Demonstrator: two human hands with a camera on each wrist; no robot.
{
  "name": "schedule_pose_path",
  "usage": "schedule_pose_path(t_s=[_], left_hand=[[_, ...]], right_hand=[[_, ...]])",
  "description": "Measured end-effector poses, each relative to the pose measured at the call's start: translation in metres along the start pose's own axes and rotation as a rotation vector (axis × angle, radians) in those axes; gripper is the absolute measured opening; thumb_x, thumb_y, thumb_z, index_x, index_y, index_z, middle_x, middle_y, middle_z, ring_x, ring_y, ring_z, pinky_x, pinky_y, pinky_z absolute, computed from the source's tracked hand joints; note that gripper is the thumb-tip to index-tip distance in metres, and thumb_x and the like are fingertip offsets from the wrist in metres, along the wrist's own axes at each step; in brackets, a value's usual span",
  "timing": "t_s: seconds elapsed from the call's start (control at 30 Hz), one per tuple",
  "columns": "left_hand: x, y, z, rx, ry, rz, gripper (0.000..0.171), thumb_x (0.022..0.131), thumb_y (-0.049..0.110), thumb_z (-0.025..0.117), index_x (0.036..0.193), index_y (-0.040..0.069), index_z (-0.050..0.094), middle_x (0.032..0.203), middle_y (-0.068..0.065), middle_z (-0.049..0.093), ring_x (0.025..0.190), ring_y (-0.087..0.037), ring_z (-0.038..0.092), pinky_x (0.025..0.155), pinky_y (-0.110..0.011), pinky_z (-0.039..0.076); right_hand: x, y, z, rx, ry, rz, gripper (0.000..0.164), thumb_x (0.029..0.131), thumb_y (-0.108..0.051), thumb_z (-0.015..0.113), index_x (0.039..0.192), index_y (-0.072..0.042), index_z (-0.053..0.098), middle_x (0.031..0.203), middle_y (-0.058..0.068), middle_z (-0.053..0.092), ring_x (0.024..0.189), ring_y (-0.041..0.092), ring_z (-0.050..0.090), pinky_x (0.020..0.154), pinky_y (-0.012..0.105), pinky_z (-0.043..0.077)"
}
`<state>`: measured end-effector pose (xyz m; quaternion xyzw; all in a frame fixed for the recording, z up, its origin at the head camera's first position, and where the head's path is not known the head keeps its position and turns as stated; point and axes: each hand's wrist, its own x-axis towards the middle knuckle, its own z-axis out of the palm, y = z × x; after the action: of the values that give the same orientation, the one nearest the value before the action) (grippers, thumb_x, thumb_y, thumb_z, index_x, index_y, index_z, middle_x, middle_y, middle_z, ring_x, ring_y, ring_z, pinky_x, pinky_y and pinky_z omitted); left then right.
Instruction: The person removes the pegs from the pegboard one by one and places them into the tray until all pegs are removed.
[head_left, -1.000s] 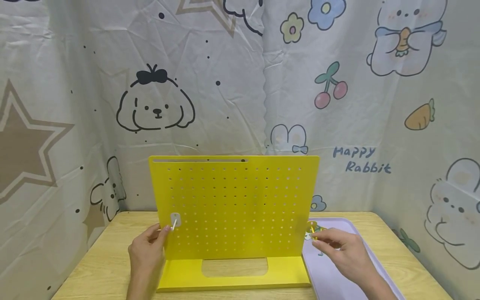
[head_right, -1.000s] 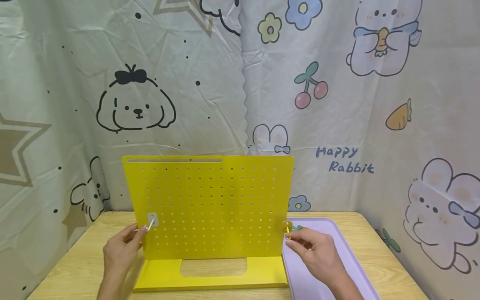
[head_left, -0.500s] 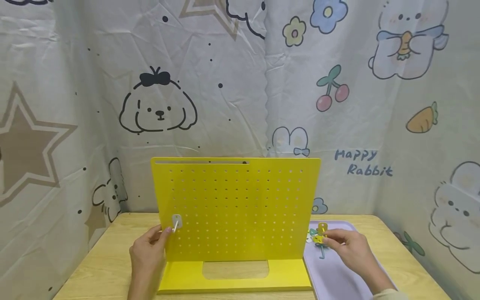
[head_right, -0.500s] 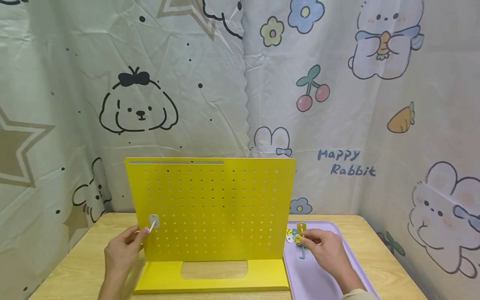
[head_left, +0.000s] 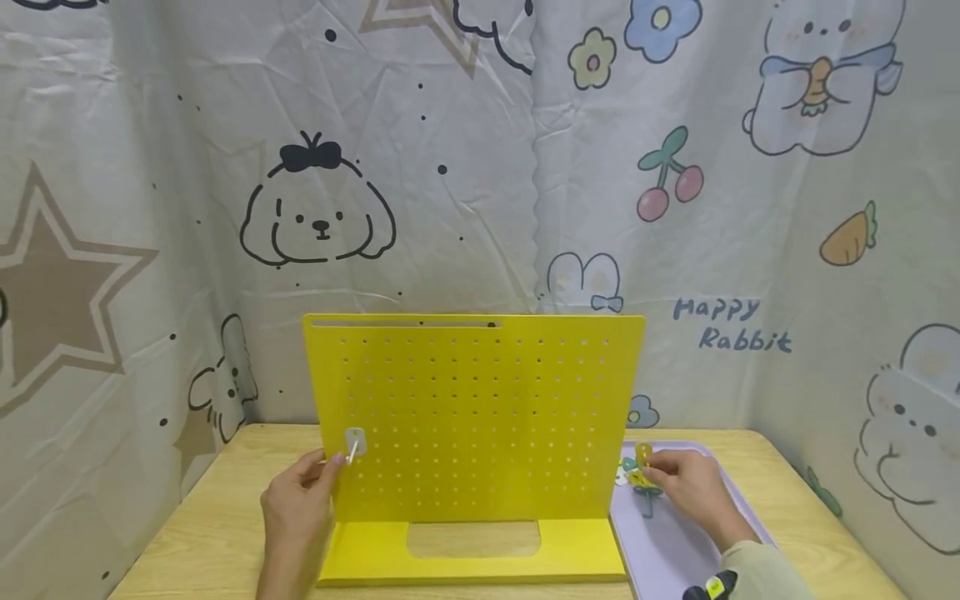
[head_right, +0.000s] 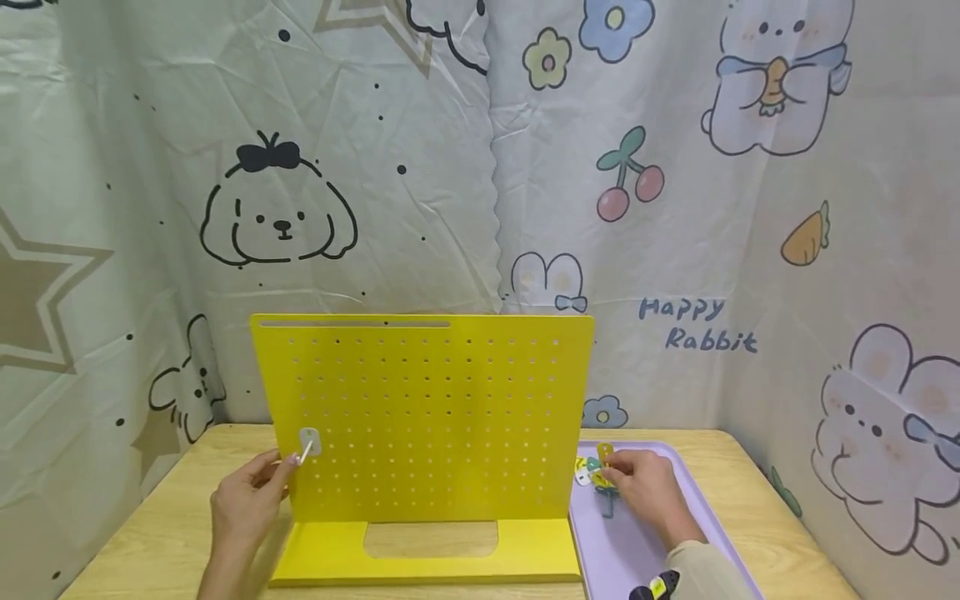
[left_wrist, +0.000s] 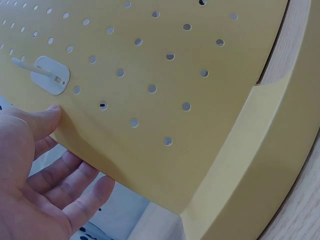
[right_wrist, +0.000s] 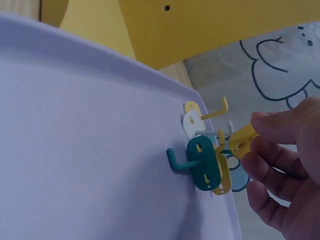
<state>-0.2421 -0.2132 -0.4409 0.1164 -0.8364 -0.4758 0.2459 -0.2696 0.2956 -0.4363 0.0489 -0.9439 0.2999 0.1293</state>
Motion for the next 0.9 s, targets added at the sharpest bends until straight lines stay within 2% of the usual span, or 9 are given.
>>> schedule_pose_path(t_s=[0.2,0.37,0.47,0.63,0.77,0.9], left_hand=[[-0.001,-0.001,0.002,0.006,0.008,0.006,0.046,0.096,0.04,0.069,0.12,0.001,0.071,0.098,-0.014,0.074,0.088,-0.031,0.069,0.081,-0.047,0.055],[-0.001,-0.001,0.003,0.008,0.011,0.001,0.044,0.096,0.04,0.069,0.12,0.003,0.071,0.097,-0.012,0.074,0.087,-0.028,0.069,0.078,-0.043,0.057],[-0.001,0.0,0.002,-0.001,0.005,0.002,0.046,0.096,0.04,0.069,0.121,0.002,0.07,0.099,-0.014,0.073,0.087,-0.03,0.068,0.079,-0.045,0.057],[0.0,0.0,0.001,-0.006,-0.002,-0.007,0.048,0.096,0.042,0.068,0.123,0.002,0.069,0.1,-0.014,0.073,0.089,-0.03,0.068,0.079,-0.044,0.057],[0.001,0.0,0.0,-0.004,0.0,-0.011,0.049,0.096,0.042,0.068,0.123,0.002,0.07,0.1,-0.014,0.073,0.088,-0.029,0.069,0.077,-0.041,0.058],[0.001,0.0,0.0,0.0,0.002,0.001,0.048,0.096,0.042,0.068,0.123,0.002,0.069,0.1,-0.015,0.073,0.088,-0.031,0.069,0.079,-0.045,0.057]], right_hand=[[0.005,0.006,0.006,-0.024,-0.06,0.051,0.016,0.088,-0.011,0.074,0.099,0.0,0.077,0.096,0.014,0.074,0.087,0.025,0.067,0.075,0.045,0.056],[0.009,0.01,0.009,-0.056,-0.059,0.007,0.017,0.086,-0.013,0.077,0.098,-0.001,0.078,0.092,0.011,0.074,0.083,0.023,0.066,0.071,0.043,0.055],[0.013,0.01,0.009,-0.064,-0.062,0.001,0.02,0.085,-0.013,0.077,0.1,0.0,0.077,0.091,0.011,0.074,0.08,0.023,0.066,0.069,0.042,0.055],[0.012,0.005,0.005,-0.055,-0.077,0.038,0.021,0.087,-0.013,0.075,0.104,0.001,0.075,0.091,0.009,0.073,0.08,0.022,0.064,0.068,0.041,0.055],[0.009,-0.003,-0.001,-0.029,-0.053,0.026,0.02,0.089,-0.014,0.074,0.104,-0.001,0.075,0.091,0.007,0.073,0.08,0.021,0.065,0.065,0.037,0.055],[0.003,-0.012,-0.009,0.022,-0.038,0.035,0.025,0.092,-0.019,0.073,0.11,-0.002,0.074,0.097,0.008,0.073,0.086,0.024,0.067,0.068,0.039,0.056]])
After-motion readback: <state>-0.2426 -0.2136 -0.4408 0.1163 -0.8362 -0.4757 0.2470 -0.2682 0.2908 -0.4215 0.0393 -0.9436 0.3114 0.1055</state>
